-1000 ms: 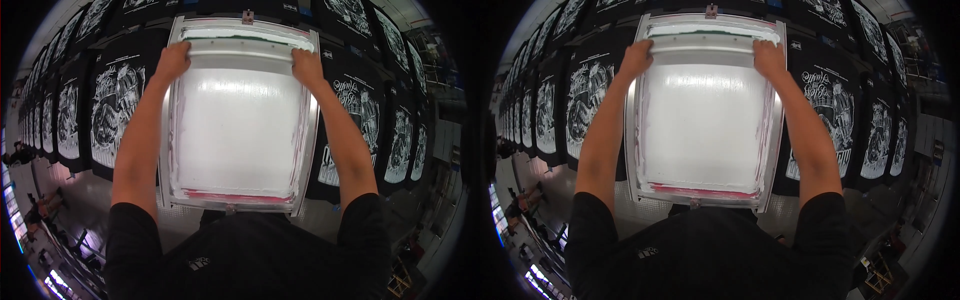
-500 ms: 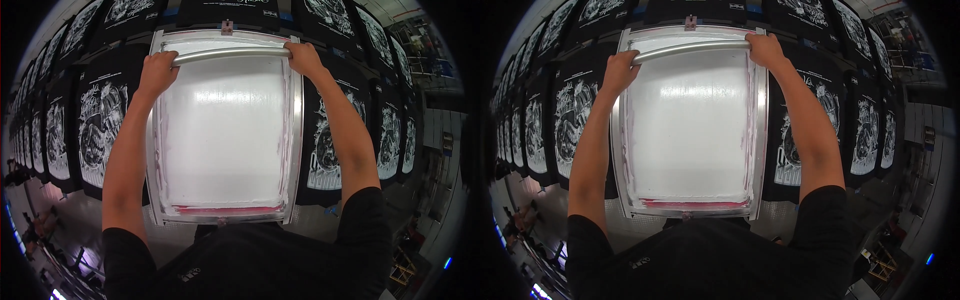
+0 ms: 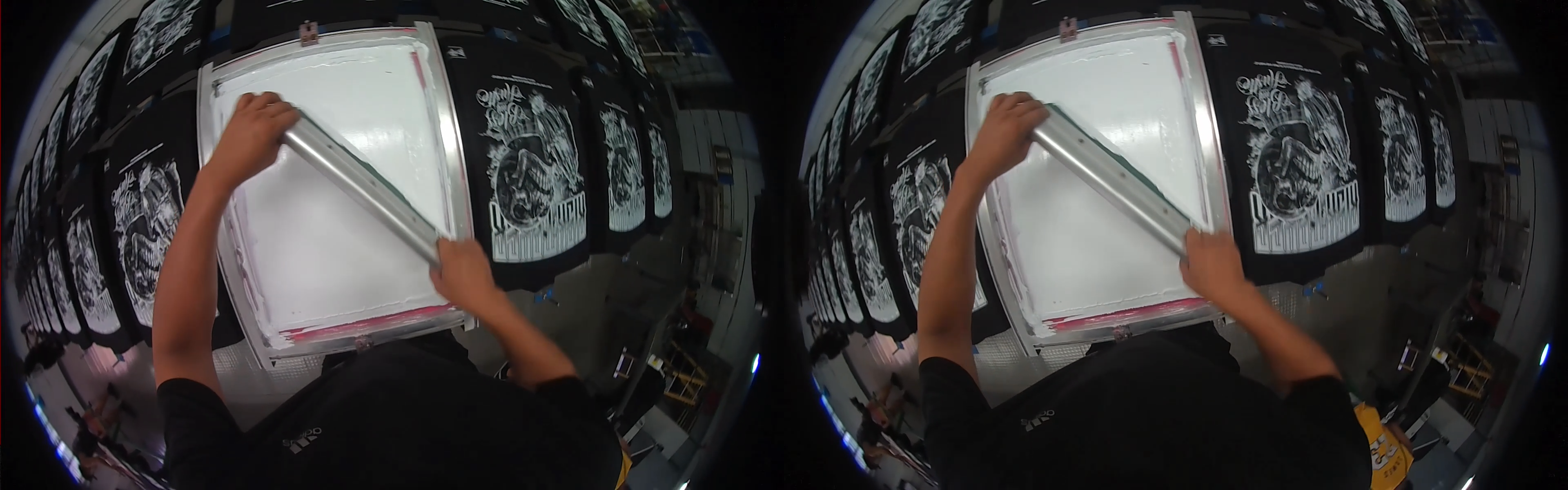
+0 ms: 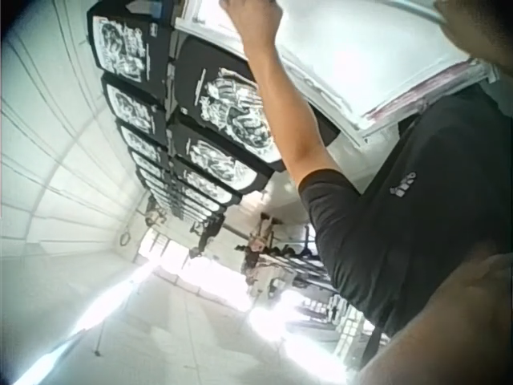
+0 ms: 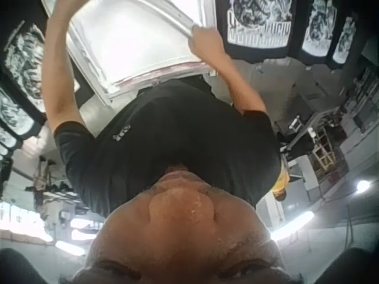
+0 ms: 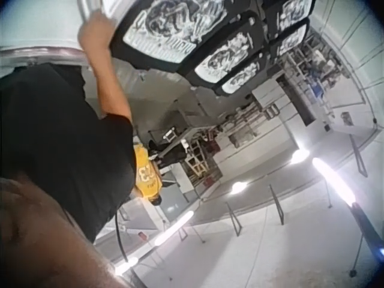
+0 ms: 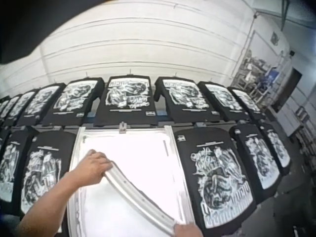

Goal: Manually screen printing white graphics onto black t-shirts using a large production printing press.

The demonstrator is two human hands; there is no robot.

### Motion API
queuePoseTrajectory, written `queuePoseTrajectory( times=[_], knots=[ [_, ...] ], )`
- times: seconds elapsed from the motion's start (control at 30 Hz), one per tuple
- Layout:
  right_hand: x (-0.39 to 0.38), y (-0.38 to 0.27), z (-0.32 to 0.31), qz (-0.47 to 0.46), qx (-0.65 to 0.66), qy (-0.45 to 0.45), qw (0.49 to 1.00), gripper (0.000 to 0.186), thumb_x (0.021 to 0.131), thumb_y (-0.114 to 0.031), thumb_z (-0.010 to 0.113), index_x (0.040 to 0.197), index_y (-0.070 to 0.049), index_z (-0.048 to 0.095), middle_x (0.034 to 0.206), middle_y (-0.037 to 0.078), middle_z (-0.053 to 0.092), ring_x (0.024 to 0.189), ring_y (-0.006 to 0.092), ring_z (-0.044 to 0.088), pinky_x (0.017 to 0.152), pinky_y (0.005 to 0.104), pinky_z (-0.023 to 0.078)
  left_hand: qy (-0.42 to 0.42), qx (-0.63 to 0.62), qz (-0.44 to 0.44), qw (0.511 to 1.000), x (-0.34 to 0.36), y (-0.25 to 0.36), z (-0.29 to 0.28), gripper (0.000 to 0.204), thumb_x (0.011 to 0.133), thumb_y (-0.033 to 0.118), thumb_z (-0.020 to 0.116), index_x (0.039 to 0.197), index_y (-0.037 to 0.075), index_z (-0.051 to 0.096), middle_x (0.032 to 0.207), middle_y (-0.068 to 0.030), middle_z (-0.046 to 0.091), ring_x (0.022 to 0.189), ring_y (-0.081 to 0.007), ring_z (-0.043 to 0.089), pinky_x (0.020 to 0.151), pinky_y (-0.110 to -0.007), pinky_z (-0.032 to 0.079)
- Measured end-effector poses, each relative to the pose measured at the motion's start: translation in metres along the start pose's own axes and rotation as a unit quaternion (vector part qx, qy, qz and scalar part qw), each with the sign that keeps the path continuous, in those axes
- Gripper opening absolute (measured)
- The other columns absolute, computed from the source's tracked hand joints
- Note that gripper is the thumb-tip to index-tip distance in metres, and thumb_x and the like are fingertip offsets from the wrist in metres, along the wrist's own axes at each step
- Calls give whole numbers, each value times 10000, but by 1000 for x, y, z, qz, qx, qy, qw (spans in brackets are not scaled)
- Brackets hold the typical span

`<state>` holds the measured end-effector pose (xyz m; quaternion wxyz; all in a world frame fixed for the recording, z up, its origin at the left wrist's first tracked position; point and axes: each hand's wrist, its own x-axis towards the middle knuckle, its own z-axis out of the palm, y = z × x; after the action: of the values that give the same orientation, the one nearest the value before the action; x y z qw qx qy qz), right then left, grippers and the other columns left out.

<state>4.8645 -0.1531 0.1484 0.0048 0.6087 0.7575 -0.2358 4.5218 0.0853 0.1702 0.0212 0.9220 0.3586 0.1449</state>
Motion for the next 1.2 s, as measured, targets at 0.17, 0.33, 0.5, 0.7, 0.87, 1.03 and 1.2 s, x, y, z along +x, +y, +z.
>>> queuePoseTrajectory(
  times=[0.17,0.33,0.5,0.7,0.87,1.03,1.2],
  knots=[
    [-75,-30,20,147,136,36,979,434,768,-310,768,945,28,562,843,224,646,820,414,646,758,506,506,-42,30,153,987,88,59,54,394,758,-18,671,1134,100,664,1229,-8,664,1243,-213,543,1043,-417,388],
    [-76,-36,20,206,209,9,956,450,785,-342,746,934,39,558,870,243,651,831,436,655,768,512,518,-46,26,179,982,134,88,83,260,794,-3,694,1024,116,717,1132,19,702,1179,-179,578,999,-364,402],
    [-52,-39,-2,185,242,-72,950,415,788,-309,731,937,35,553,861,270,646,830,450,656,767,527,513,-110,36,146,983,120,47,49,239,740,-9,702,947,111,708,1007,5,699,1098,-198,594,924,-378,418],
    [90,4,-53,-34,15,60,998,200,808,-136,596,966,-14,587,833,199,684,820,397,680,728,528,543,-82,47,-149,984,-10,-56,-22,198,733,75,706,929,96,685,974,-52,699,1028,-255,627,886,-400,432],
    [262,29,-73,-160,-148,210,953,155,800,-40,593,953,-30,607,846,175,683,843,390,655,787,507,504,67,94,-251,961,-57,-95,15,281,754,96,685,1031,78,646,998,-92,694,1011,-295,641,871,-448,457],
    [286,37,-32,-179,-202,220,937,269,792,3,598,1057,-43,583,943,139,651,957,336,638,935,542,456,-49,118,-320,939,-77,-71,60,318,762,59,639,1077,63,593,1109,-132,630,1091,-327,587,894,-458,455],
    [186,30,-12,-166,-152,150,963,323,742,19,640,1054,-35,579,939,133,644,963,333,626,956,524,434,18,60,-254,965,-143,4,38,463,685,53,709,1137,67,612,1065,-111,632,1032,-325,588,876,-444,444]
  ],
)
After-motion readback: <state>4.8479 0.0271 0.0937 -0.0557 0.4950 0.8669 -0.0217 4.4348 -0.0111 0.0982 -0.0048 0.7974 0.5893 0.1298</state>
